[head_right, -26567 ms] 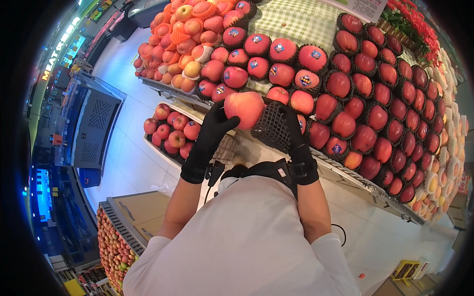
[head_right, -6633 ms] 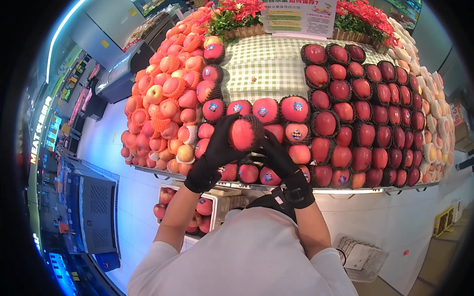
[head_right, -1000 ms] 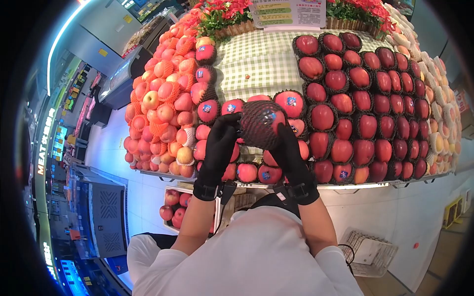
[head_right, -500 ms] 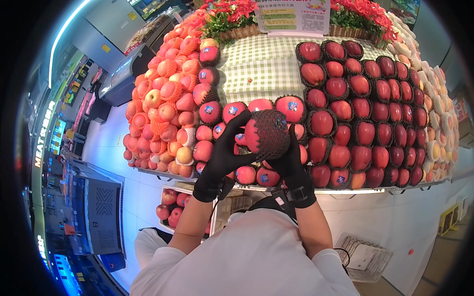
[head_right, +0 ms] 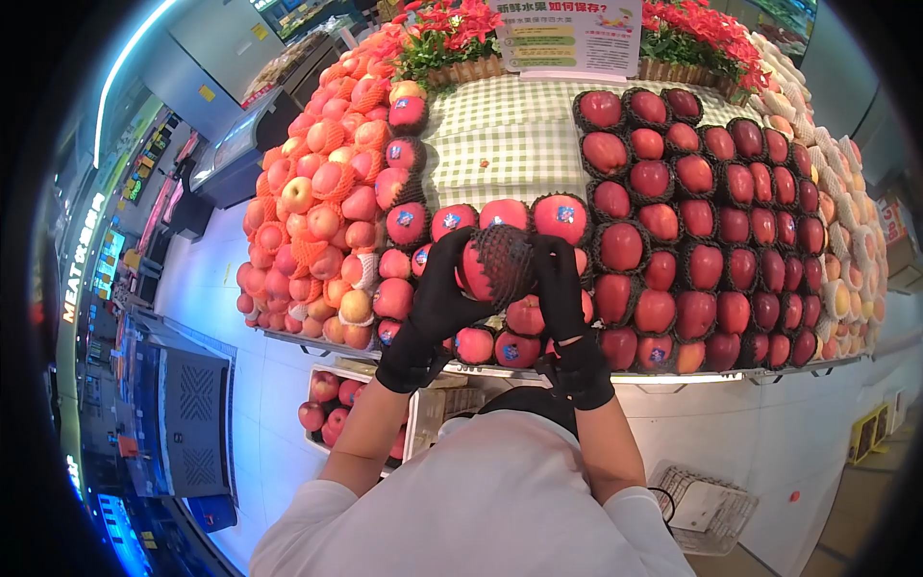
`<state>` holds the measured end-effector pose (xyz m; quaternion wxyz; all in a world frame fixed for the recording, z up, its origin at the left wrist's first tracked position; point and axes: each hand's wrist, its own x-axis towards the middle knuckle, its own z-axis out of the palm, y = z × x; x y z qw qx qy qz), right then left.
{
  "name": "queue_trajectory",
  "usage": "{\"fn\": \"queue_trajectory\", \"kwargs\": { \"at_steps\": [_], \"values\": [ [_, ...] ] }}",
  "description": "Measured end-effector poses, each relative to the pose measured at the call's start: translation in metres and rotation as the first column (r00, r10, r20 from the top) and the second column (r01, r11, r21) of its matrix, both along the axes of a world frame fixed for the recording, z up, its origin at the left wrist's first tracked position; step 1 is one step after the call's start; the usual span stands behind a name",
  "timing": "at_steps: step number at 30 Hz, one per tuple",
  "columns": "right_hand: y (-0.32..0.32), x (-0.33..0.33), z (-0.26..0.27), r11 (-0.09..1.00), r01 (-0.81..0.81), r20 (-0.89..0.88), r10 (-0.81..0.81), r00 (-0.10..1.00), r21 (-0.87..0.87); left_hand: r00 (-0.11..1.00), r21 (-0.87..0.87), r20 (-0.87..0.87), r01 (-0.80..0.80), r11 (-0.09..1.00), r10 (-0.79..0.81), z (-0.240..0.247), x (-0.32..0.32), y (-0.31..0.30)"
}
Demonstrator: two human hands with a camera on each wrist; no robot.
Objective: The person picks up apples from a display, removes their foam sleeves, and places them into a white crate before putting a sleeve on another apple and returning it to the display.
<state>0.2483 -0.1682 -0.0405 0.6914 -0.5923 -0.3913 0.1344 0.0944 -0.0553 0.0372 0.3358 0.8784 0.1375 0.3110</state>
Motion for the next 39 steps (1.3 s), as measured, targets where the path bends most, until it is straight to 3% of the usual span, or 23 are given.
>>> {"fn": "queue_trajectory", "kwargs": {
  "at_steps": [2,5,8,11,14,17,18,19,20,22,24,25,27,33,34,35,37,38,39],
  "values": [
    [-0.003,-0.008,0.021,0.992,-0.122,-0.466,0.096,0.88,-0.027,0.999,0.054,0.008,-0.039,0.998,0.039,-0.001,0.001,0.0],
    [0.002,-0.009,0.029,0.985,0.022,-0.168,-0.051,0.985,-0.17,0.998,0.013,0.044,-0.046,0.999,0.046,-0.009,0.001,-0.001],
    [-0.003,-0.009,0.028,0.99,0.034,-0.03,-0.039,0.999,-0.139,0.996,-0.089,0.076,-0.04,0.995,0.047,-0.01,-0.001,-0.004],
    [0.0,-0.004,0.017,0.998,-0.013,-0.297,-0.004,0.955,-0.057,0.992,-0.227,0.128,0.027,0.973,0.003,-0.017,-0.003,0.0],
    [0.0,-0.003,0.015,0.993,0.058,-0.222,-0.079,0.972,-0.1,0.99,-0.33,0.139,0.06,0.942,-0.015,-0.016,-0.005,0.0],
    [0.0,0.007,-0.002,0.991,-0.002,-0.232,-0.03,0.972,-0.137,0.983,-0.387,0.182,0.069,0.92,0.003,-0.017,-0.003,-0.001],
    [-0.001,0.009,-0.008,0.977,0.096,0.073,-0.083,0.994,-0.191,0.978,-0.374,0.206,0.059,0.926,0.02,-0.015,-0.002,-0.003],
    [-0.002,0.01,-0.011,0.956,0.204,0.373,-0.114,0.921,-0.212,0.972,-0.36,0.231,0.05,0.932,0.037,-0.012,-0.002,-0.005],
    [-0.002,0.01,-0.014,0.929,0.312,0.639,-0.119,0.76,-0.198,0.971,-0.371,0.237,0.047,0.927,0.045,-0.007,-0.001,-0.007],
    [0.011,0.002,-0.027,0.943,0.268,0.549,-0.121,0.827,-0.195,0.967,-0.393,0.247,0.041,0.919,0.063,0.003,0.0,-0.012],
    [0.012,-0.007,-0.029,0.994,0.048,0.211,-0.026,0.977,-0.1,0.968,-0.364,0.248,0.066,0.929,0.029,0.0,0.001,-0.012],
    [0.004,-0.019,0.007,0.992,-0.116,-0.081,0.12,0.99,0.051,0.969,-0.349,0.248,0.079,0.934,0.011,-0.002,0.001,-0.011],
    [0.0,-0.025,0.026,0.924,-0.264,-0.378,0.358,0.854,0.277,0.974,-0.301,0.224,0.05,0.952,0.02,-0.007,0.004,-0.011],
    [-0.001,-0.023,-0.007,0.862,-0.297,-0.43,0.471,0.77,0.411,0.994,0.096,0.098,-0.05,0.994,0.041,0.002,0.007,-0.008],
    [-0.001,-0.023,-0.005,0.833,-0.301,-0.496,0.526,0.69,0.465,0.996,0.156,0.055,-0.077,0.985,0.069,0.005,0.007,-0.008],
    [-0.003,-0.024,-0.002,0.803,-0.296,-0.554,0.577,0.6,0.517,0.996,0.025,0.092,-0.01,1.0,0.008,0.002,0.007,-0.006],
    [-0.013,-0.027,0.01,0.836,-0.271,-0.655,0.545,0.524,0.478,0.977,-0.225,0.19,0.141,0.964,-0.099,-0.009,0.008,-0.001],
    [-0.016,-0.028,0.014,0.851,-0.261,-0.701,0.524,0.484,0.456,0.981,-0.326,0.191,0.102,0.94,-0.04,-0.014,0.007,0.0],
    [-0.014,-0.026,0.007,0.894,-0.281,-0.645,0.448,0.619,0.35,0.983,-0.424,0.185,0.063,0.903,0.018,-0.018,0.006,0.0]
  ]
}}
